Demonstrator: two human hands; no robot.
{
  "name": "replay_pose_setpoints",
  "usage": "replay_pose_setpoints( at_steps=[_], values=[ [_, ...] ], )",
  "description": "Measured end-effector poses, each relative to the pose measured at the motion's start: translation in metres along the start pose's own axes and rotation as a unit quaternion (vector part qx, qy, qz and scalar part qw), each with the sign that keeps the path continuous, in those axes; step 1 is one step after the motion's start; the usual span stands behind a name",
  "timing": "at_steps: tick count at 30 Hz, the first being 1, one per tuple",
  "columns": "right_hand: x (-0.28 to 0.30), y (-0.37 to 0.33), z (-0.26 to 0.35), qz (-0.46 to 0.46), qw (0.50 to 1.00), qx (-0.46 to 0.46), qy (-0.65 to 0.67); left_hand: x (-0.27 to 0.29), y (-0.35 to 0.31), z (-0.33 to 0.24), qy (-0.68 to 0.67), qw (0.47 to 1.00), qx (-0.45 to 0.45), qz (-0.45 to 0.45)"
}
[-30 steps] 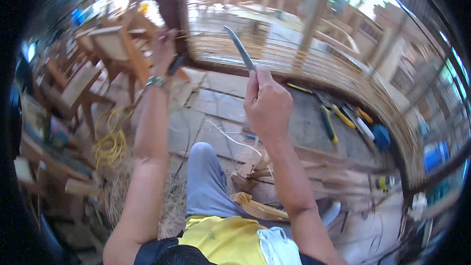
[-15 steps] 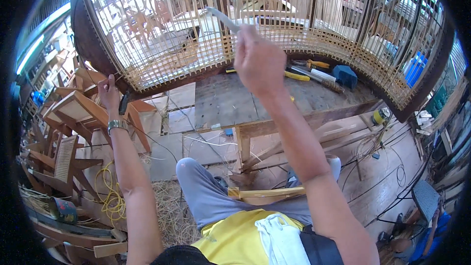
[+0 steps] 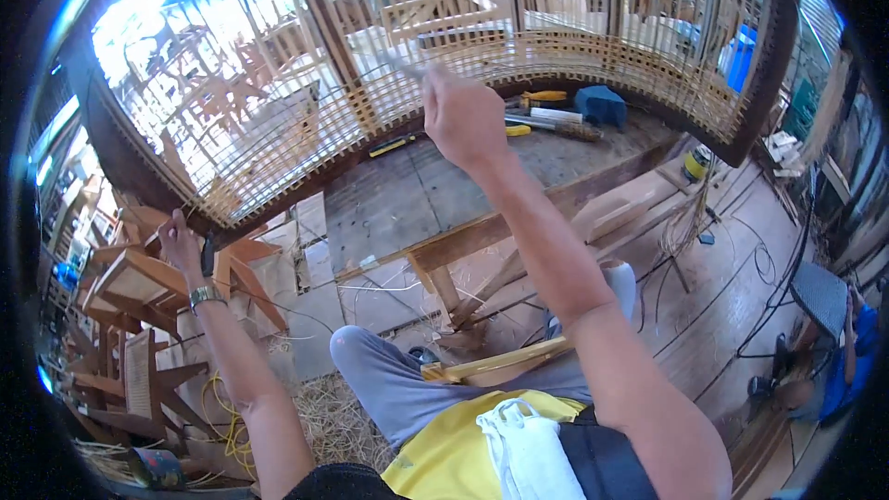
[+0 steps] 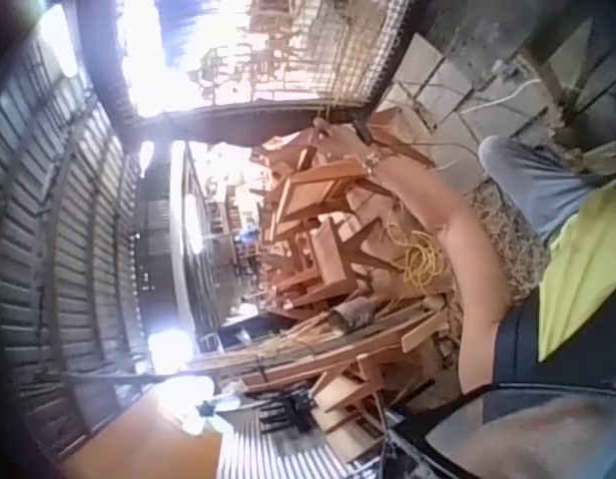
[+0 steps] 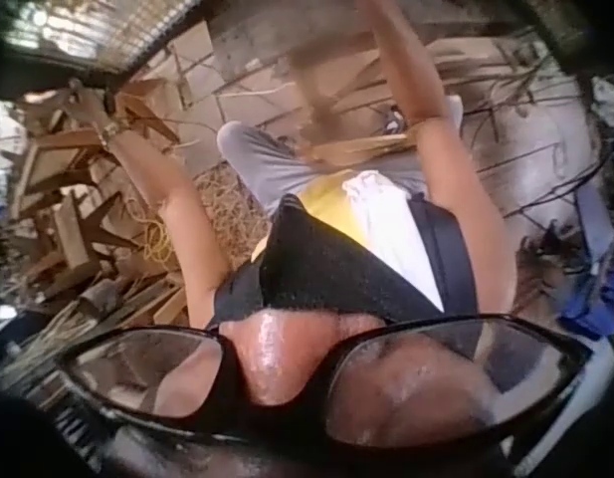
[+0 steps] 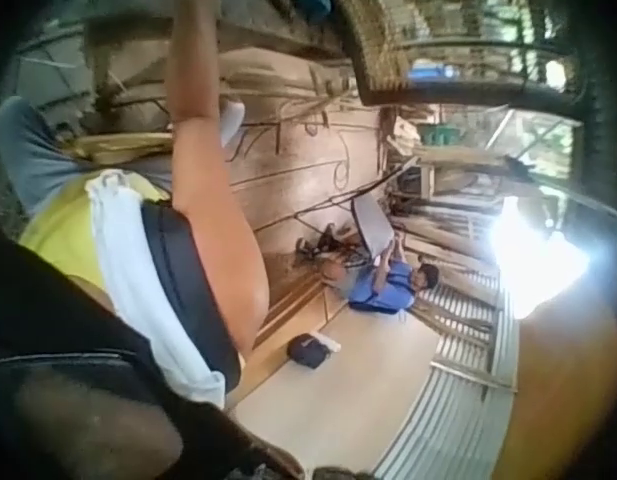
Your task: The person weaves cane strips through a wooden frame by hand and presses the woven mesh into place using a flat tool and a sponge block.
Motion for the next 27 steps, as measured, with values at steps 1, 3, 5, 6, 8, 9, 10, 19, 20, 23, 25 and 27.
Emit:
replay_pose_setpoints(
  at_steps=[1,3,5,6,8,9,10,19,20,23,25,27],
  values=[
    [-0.005,0.000,-0.007,0.042,0.998,-0.013,-0.042,-0.001,-0.003,-0.005,-0.013,1.000,0.005,0.001],
    [0.007,-0.002,-0.017,-0.005,1.000,-0.028,0.010,-0.005,-0.005,-0.016,-0.029,1.000,0.006,0.003],
    [0.014,-0.003,-0.026,-0.028,0.999,-0.036,0.021,-0.004,-0.008,-0.024,-0.028,1.000,0.006,-0.001],
    [0.012,-0.003,-0.029,-0.014,0.999,-0.031,0.008,-0.003,-0.008,-0.024,-0.021,0.999,0.025,-0.006],
    [0.007,-0.002,-0.034,0.022,0.999,-0.023,-0.009,-0.002,-0.009,-0.023,-0.004,0.999,0.032,-0.001],
    [0.011,-0.002,-0.037,-0.005,1.000,-0.027,0.005,-0.001,-0.008,-0.022,0.011,0.999,0.032,0.000],
    [0.015,-0.002,-0.043,-0.026,0.999,-0.045,0.014,0.000,-0.007,-0.023,0.023,1.000,0.015,-0.002],
    [0.026,-0.008,-0.068,-0.059,0.998,-0.028,0.014,0.004,0.002,-0.006,0.009,1.000,0.022,0.007],
    [0.027,-0.008,-0.066,-0.064,0.998,-0.001,0.015,0.005,0.003,-0.005,0.009,1.000,0.020,0.008],
    [0.031,-0.009,-0.075,-0.083,0.996,-0.015,0.009,0.006,0.004,-0.005,0.010,1.000,0.005,0.015],
    [0.032,-0.009,-0.084,-0.067,0.997,-0.035,-0.002,0.007,0.005,-0.004,0.023,1.000,0.001,0.012],
    [0.027,-0.009,-0.091,-0.028,0.999,-0.042,-0.013,0.008,0.006,-0.007,0.024,1.000,-0.013,0.001]
  ],
)
Point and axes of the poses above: each hand's wrist, its own y-axis towards the middle knuckle, its own x-axis out of the back of the hand, z = x × y, the point moved 8 cm from there along y, towards the middle knuckle, and after that the axes turned 7 degrees about -x, right-handed, at the moved point
